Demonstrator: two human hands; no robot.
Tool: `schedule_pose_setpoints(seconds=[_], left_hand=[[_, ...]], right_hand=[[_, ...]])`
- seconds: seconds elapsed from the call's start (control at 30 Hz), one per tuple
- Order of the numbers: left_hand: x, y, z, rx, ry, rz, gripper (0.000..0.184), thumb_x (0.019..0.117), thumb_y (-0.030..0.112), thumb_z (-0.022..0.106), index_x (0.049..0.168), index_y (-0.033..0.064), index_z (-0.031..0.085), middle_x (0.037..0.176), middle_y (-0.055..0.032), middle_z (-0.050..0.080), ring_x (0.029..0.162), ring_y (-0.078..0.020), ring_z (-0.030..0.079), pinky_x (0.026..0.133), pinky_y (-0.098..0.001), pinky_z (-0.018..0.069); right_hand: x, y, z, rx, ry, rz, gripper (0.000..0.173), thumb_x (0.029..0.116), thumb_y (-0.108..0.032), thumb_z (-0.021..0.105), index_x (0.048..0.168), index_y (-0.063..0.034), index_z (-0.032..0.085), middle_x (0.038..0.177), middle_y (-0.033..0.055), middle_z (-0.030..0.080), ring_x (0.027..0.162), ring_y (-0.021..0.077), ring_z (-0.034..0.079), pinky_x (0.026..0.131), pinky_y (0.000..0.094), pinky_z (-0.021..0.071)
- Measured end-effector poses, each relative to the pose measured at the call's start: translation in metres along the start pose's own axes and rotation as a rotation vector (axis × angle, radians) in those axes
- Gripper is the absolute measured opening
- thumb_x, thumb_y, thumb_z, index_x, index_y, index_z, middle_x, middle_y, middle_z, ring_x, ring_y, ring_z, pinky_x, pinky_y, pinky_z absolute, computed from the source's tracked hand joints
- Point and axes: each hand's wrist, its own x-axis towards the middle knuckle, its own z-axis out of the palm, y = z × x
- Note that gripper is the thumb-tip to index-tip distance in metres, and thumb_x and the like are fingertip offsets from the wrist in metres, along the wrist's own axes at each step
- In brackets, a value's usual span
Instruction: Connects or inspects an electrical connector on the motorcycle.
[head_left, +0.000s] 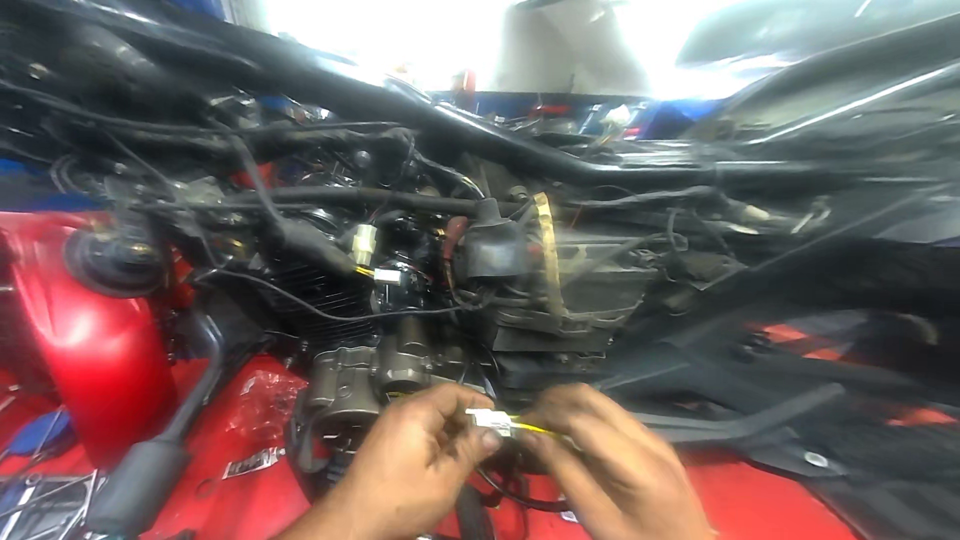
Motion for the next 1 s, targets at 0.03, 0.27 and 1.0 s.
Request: schedule_pose_setpoints(seconds=[0.03,0.27,1.0], left_hand=[[0.0,-0.002,-0.002,0.113,-0.01,0.08,0.037,0.1018,0.035,0.065,0.129,0.0096,0.066,0.105,0.0007,0.072,0.088,-0.0059,0.068,0.079,-0.0252,0.0601],[-0.004,-0.012,-0.001,0.238,0.026,0.306,0.035,0.1056,0.036,0.058,0.123,0.0071,0.069,0.101,-0.0037,0.071,0.089,-0.0081,0.068,0.082,-0.0268,0.0599],[-0.005,-0.015,0.029,-1.022,-0.259,-0.132,0.035,0.1099,0.027,0.044,0.115,0.0001,0.066,0.083,-0.0066,0.064,0.073,-0.0153,0.062,0.071,-0.0346,0.0549]], right_hand=[[0.001,0.0,-0.003,0.081,-0.014,0.043,0.013,0.0998,-0.023,0.066,0.1,-0.0133,0.075,0.1,0.0012,0.069,0.091,0.0062,0.066,0.078,0.0215,0.0575],[0.007,-0.014,-0.012,0.139,-0.029,0.067,0.014,0.0997,-0.021,0.067,0.105,-0.0125,0.076,0.101,0.0035,0.068,0.091,0.0067,0.066,0.077,0.021,0.0571],[0.012,-0.022,-0.04,0.104,-0.055,-0.074,0.011,0.0864,-0.014,0.069,0.076,-0.0135,0.066,0.101,0.0033,0.06,0.096,0.0093,0.06,0.079,0.0238,0.0535]])
